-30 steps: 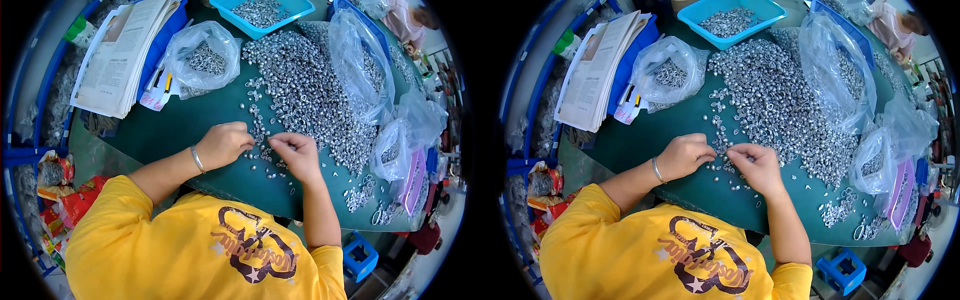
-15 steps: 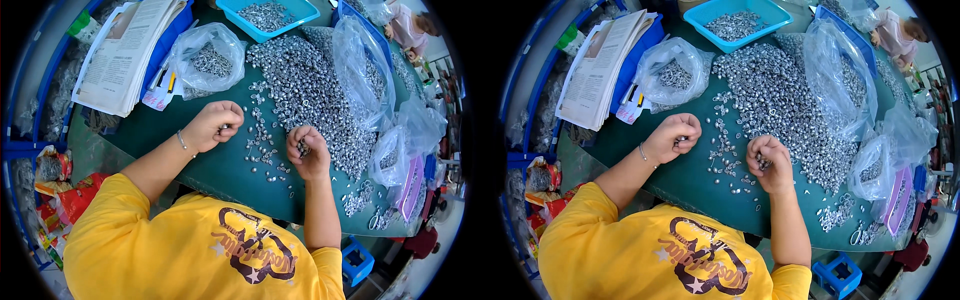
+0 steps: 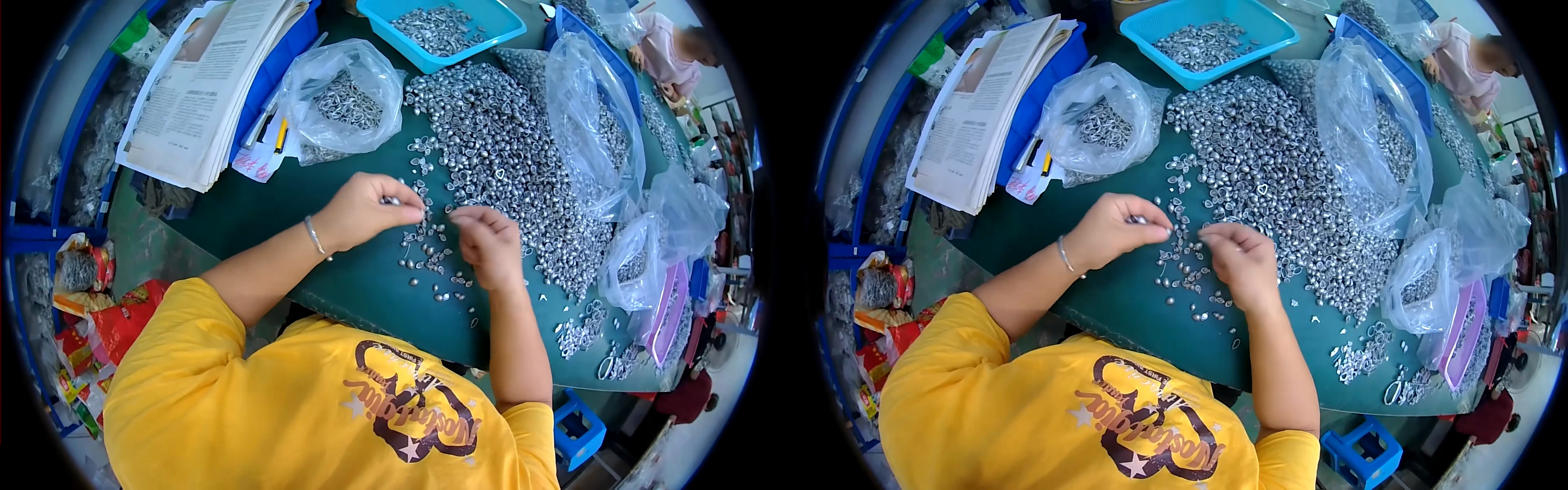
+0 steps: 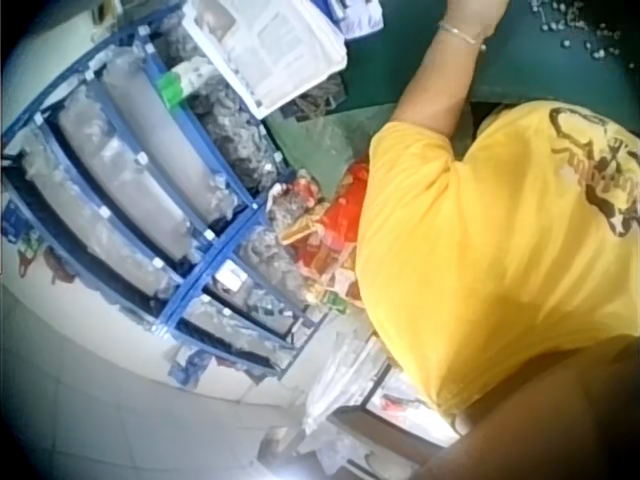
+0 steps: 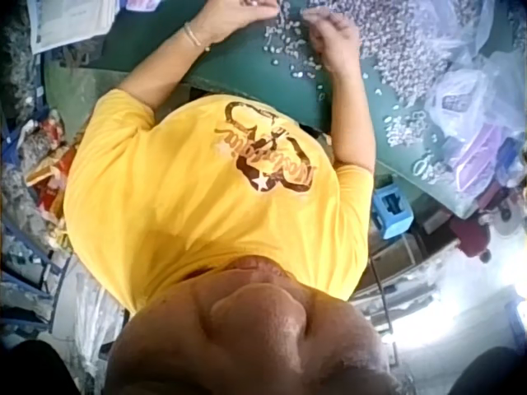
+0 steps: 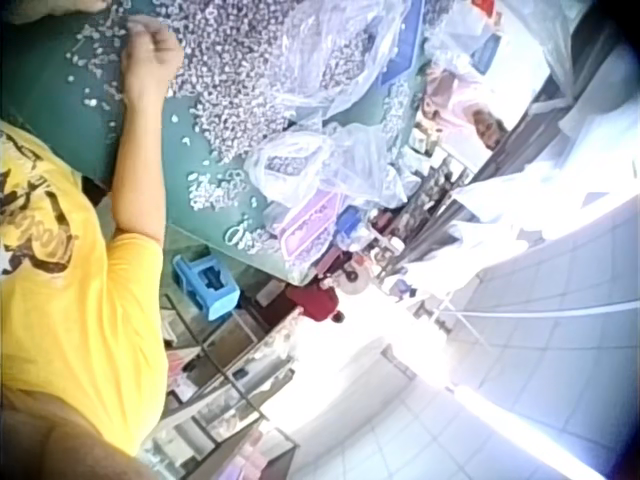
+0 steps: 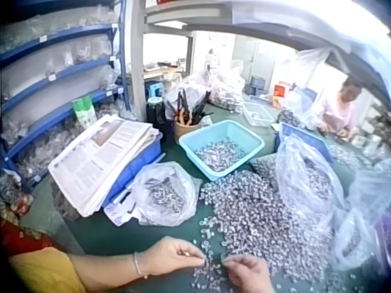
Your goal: The person sorts through a pile of small metal decorative parts on a green table, picking them up one by one, turning them over, and placing them into different plastic trays.
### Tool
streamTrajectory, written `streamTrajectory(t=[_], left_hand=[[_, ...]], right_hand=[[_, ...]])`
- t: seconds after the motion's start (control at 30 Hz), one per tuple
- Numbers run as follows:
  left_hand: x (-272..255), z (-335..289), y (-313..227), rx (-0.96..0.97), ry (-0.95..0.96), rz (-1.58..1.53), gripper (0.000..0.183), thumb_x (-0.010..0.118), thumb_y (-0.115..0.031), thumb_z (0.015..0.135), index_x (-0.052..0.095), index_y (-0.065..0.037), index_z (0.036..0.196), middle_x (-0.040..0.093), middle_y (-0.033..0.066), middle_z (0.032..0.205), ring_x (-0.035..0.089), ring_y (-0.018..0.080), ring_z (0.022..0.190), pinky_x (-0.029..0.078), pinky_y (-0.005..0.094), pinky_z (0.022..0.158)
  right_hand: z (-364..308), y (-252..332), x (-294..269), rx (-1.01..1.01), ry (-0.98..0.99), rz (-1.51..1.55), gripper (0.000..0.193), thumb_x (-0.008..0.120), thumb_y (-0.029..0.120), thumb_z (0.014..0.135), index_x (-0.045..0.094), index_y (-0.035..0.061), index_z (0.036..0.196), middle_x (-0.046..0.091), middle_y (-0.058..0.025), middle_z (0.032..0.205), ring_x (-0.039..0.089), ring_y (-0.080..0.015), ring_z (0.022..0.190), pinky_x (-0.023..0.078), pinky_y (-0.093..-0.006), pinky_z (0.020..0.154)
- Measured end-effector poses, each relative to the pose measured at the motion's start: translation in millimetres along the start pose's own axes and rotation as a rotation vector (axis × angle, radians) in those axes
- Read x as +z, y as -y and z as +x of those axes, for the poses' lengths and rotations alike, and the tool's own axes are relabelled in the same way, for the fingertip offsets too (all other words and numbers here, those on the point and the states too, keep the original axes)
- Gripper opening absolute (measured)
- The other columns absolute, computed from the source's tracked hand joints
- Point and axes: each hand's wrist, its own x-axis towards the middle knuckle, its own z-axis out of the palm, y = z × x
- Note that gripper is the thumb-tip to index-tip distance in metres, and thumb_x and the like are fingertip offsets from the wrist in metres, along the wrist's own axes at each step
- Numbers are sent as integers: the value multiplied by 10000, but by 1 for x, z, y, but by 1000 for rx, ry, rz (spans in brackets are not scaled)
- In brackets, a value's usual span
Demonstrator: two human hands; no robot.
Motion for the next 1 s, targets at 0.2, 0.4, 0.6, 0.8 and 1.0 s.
streamTrajectory(t=[0.2,0.4,0.6,0.8,1.0], left_hand=[[-19,11,4,-204,101,-822,88,553,-48,805,553,-11,884,474,18,617,427,68,527,279,154,399],[0,32,12,500,-40,667,92,689,-107,714,686,-61,794,581,81,699,575,224,662,463,306,603],[6,35,15,570,8,912,85,687,-128,695,669,-66,751,548,73,691,572,262,699,469,356,607],[7,35,16,569,-42,826,76,683,-112,714,660,-61,764,558,67,691,570,240,674,465,330,600],[-15,30,-1,-186,127,-693,75,593,-69,829,542,-47,878,479,-18,656,416,45,551,277,157,407]], right_hand=[[8,-1,10,-283,-67,-512,125,602,75,787,651,-34,824,608,-52,647,532,-129,528,421,-246,468],[9,-13,23,-626,-161,-1098,99,657,80,743,677,47,834,634,-137,743,602,-255,617,486,-324,580],[0,4,-19,-97,123,205,112,569,19,781,612,-15,879,578,-52,659,424,-86,449,286,-190,383],[10,0,-4,-488,-182,-704,114,631,100,784,649,-4,829,598,-72,609,563,-155,534,441,-265,496],[16,-9,-3,-595,-197,-854,87,650,79,756,681,54,834,635,-117,724,607,-209,619,479,-292,583]])
